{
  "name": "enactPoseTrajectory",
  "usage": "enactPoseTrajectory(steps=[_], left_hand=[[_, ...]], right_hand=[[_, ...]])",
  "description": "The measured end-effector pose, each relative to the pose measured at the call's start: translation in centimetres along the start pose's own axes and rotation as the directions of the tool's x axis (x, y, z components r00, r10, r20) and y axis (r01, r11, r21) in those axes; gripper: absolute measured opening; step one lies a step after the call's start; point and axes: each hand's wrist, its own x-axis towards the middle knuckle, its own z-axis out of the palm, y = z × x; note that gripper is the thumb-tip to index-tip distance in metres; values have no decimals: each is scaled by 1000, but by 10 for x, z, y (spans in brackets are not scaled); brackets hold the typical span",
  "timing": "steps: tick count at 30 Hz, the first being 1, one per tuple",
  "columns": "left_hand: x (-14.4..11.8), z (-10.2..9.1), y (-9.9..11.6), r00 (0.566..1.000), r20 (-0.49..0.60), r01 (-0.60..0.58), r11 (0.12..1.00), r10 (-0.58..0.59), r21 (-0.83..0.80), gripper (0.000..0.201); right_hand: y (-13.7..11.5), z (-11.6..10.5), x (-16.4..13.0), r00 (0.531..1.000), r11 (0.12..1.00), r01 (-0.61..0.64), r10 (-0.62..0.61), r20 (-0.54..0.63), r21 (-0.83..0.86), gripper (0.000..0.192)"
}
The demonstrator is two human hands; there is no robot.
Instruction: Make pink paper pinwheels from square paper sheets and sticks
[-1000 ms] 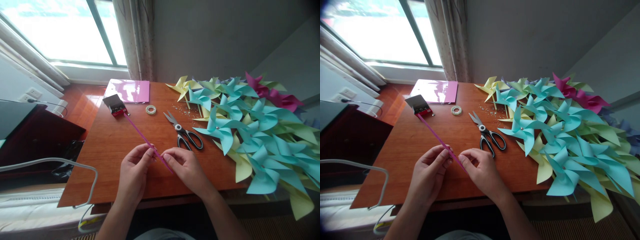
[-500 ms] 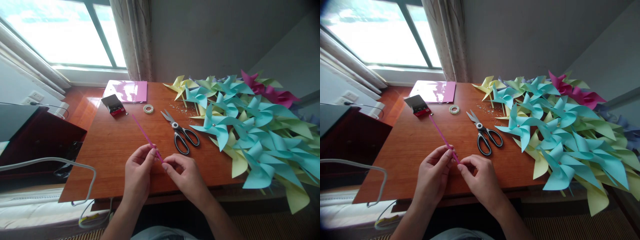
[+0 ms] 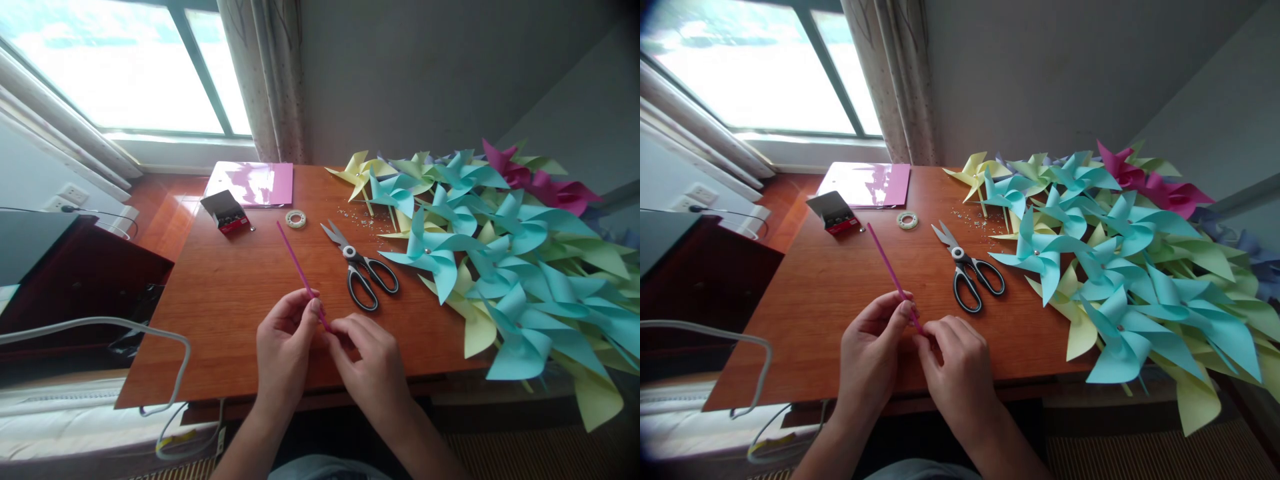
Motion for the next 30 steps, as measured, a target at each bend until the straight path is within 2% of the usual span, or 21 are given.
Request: enactPoseTrajectory(steps=[8,12,13,15,17,18,20,23,27,30], left_hand=[[-1,-1,0,988,119,111,990,-100,-86,21],[-1,0,4,989,138,44,999,-43,-5,17],[0,0,6,990,143,15,1000,-19,26,16],[1,0,10,987,160,-34,996,21,81,15],[2,0,13,983,181,-63,990,40,123,15],[3,-1,15,980,192,-74,988,46,139,15],[5,-2,18,975,213,-94,982,59,161,15],[7,-5,21,971,230,-102,980,61,171,15],[11,-7,21,971,237,-79,982,37,170,17],[13,-9,20,972,231,-77,984,38,158,17]], right_hand=[[-6,-1,-1,993,980,-115,108,53,160,10],[-1,-12,6,985,979,-120,96,144,166,12],[4,-17,8,989,986,-112,99,114,121,11],[18,-26,15,992,992,-122,121,-45,-26,12],[34,-33,23,981,965,-99,54,-186,-243,15],[41,-35,26,981,935,-85,17,-194,-345,20],[51,-36,32,992,876,-44,-18,-125,-481,25],[55,-33,38,1000,828,-31,26,-18,-559,28],[49,-27,47,992,766,-95,127,6,-635,35],[45,-25,54,986,723,-115,167,10,-681,32]])
